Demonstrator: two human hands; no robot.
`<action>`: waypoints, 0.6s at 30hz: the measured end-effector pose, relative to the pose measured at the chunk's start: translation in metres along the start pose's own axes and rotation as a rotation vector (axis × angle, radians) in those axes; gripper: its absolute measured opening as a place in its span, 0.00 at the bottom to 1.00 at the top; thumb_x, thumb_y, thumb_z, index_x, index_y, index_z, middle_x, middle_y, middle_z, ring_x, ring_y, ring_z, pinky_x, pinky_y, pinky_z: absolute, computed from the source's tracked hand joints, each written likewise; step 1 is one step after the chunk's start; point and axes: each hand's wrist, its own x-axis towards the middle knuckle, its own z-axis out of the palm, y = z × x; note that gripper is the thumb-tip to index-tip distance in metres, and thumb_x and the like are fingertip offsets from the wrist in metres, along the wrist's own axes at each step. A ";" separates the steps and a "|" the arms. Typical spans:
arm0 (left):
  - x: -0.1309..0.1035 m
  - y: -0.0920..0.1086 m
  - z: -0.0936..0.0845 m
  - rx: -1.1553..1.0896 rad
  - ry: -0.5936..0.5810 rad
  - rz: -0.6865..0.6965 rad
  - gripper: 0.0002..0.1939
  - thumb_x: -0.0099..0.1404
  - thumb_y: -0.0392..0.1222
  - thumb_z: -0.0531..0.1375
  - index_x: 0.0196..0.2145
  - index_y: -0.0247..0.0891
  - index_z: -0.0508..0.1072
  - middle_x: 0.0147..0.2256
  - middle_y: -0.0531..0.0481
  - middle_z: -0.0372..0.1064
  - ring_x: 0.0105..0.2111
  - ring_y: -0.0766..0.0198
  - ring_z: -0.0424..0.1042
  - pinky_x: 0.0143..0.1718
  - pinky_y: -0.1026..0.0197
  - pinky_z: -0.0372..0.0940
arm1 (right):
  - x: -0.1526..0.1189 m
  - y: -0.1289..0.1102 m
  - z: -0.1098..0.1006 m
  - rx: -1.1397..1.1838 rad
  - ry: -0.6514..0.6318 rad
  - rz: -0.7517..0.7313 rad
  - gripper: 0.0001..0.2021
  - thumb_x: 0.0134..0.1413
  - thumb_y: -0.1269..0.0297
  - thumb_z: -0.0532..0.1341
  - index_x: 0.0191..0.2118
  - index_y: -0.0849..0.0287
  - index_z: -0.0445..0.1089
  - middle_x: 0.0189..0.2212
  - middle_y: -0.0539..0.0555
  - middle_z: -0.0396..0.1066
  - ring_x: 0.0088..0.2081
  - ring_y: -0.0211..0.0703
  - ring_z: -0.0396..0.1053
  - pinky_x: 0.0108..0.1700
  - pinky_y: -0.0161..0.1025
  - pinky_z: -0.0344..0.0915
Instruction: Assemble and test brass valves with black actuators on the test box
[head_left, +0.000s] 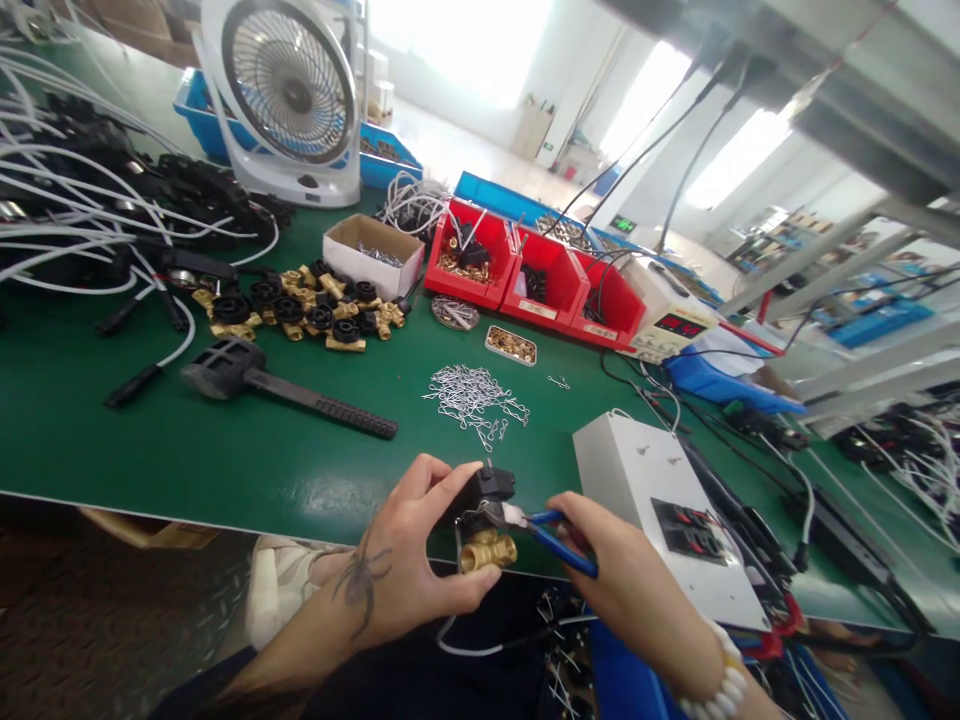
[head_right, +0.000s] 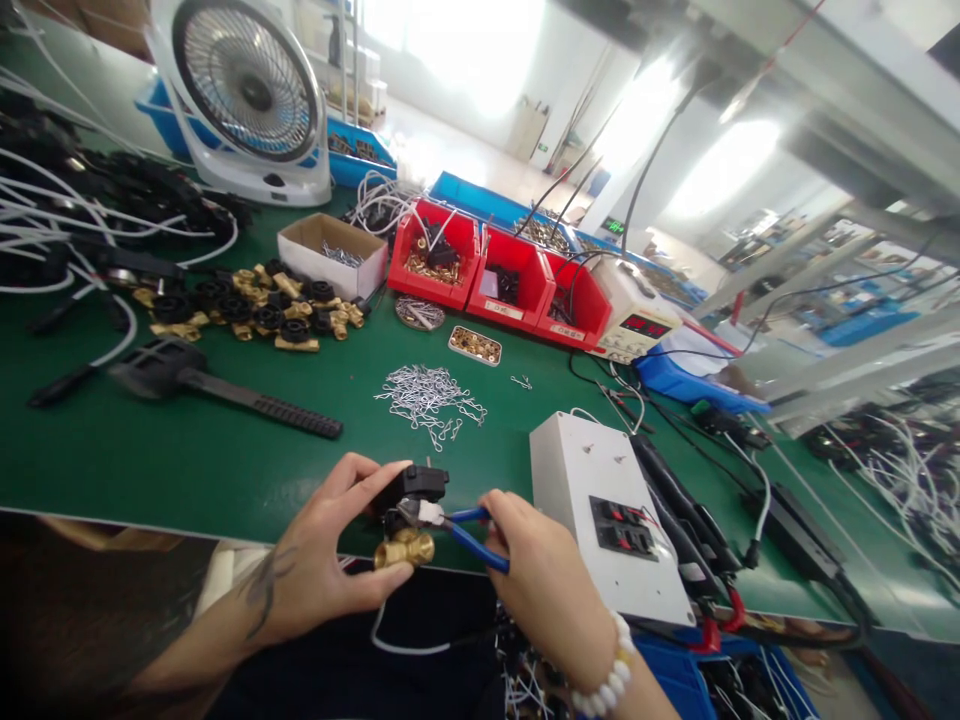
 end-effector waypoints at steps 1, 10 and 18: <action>0.000 0.001 0.001 0.010 0.004 -0.011 0.35 0.53 0.41 0.65 0.59 0.46 0.64 0.44 0.49 0.62 0.43 0.57 0.68 0.46 0.53 0.68 | 0.001 -0.002 0.000 0.036 0.028 0.014 0.05 0.55 0.71 0.55 0.36 0.56 0.67 0.28 0.51 0.72 0.28 0.42 0.71 0.29 0.36 0.66; -0.002 0.003 0.012 -0.053 0.036 0.003 0.30 0.52 0.36 0.66 0.51 0.44 0.62 0.47 0.47 0.62 0.47 0.54 0.67 0.48 0.49 0.69 | 0.015 -0.031 0.013 0.251 0.111 -0.236 0.06 0.62 0.74 0.54 0.39 0.55 0.65 0.37 0.53 0.71 0.40 0.40 0.70 0.42 0.36 0.69; -0.001 0.003 0.016 0.010 0.061 0.088 0.35 0.45 0.35 0.69 0.51 0.45 0.63 0.45 0.48 0.64 0.44 0.54 0.68 0.45 0.51 0.70 | 0.017 -0.030 0.012 -0.014 0.029 -0.368 0.10 0.64 0.77 0.50 0.43 0.58 0.65 0.37 0.58 0.71 0.35 0.43 0.72 0.35 0.39 0.73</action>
